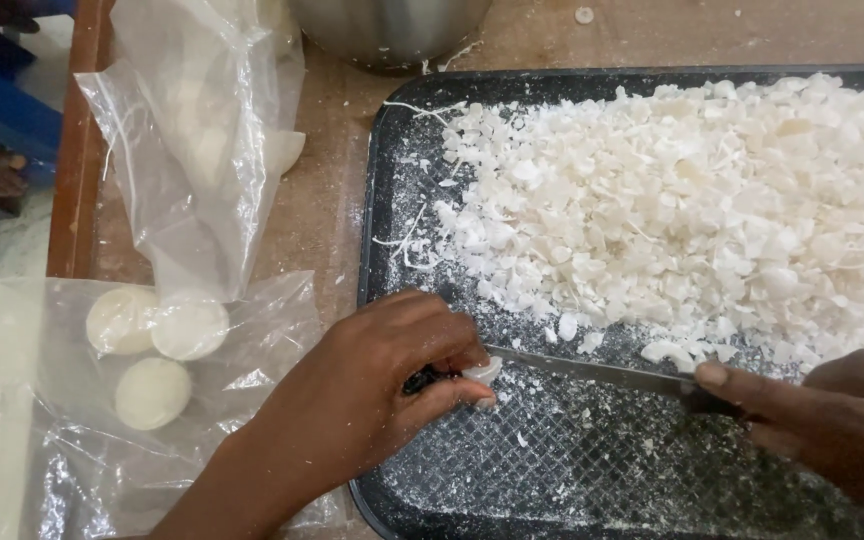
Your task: The recorder is using a knife to scrape and clean excess wax from small egg-shaped candle molds over a tray of wax shavings.
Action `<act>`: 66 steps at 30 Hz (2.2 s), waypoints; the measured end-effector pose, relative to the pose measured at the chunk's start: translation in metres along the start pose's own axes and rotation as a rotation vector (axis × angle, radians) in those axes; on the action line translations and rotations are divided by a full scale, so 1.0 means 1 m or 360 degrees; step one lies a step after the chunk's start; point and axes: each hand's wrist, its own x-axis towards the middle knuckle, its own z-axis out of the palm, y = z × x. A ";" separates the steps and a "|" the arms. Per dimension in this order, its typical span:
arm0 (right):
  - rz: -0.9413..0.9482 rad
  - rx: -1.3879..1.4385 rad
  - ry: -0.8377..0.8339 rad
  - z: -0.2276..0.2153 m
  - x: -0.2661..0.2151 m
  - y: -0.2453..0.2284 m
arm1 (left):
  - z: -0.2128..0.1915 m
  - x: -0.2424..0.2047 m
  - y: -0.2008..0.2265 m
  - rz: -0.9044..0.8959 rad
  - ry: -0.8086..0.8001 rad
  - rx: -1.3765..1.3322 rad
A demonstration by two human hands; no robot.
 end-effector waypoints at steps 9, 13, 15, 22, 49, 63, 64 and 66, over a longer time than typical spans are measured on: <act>-0.0192 -0.0004 -0.0199 -0.035 0.066 -0.099 | 0.000 -0.001 0.000 -0.0030 0.0007 -0.0042; -0.0450 -0.0053 -0.0323 -0.026 0.062 -0.096 | 0.001 -0.002 -0.001 -0.0061 -0.0010 -0.0063; -0.0316 -0.0116 -0.0316 -0.028 0.061 -0.105 | 0.001 -0.002 -0.001 -0.0090 -0.0029 -0.0081; -0.0127 -0.0008 0.0030 -0.023 0.054 -0.109 | 0.002 -0.001 0.000 -0.0047 0.0001 0.0000; -0.0302 -0.0003 -0.0265 -0.035 0.067 -0.121 | 0.009 -0.004 -0.001 -0.0052 0.0004 0.0031; -0.0321 -0.0089 -0.0521 -0.043 0.081 -0.132 | 0.009 -0.007 0.003 -0.0200 -0.0171 0.0042; -0.0271 -0.0052 -0.0450 -0.042 0.082 -0.132 | 0.009 -0.007 0.003 -0.0136 -0.0105 0.0034; -0.0227 -0.0016 -0.0379 -0.041 0.081 -0.134 | 0.011 -0.007 0.004 -0.0075 -0.0033 0.0026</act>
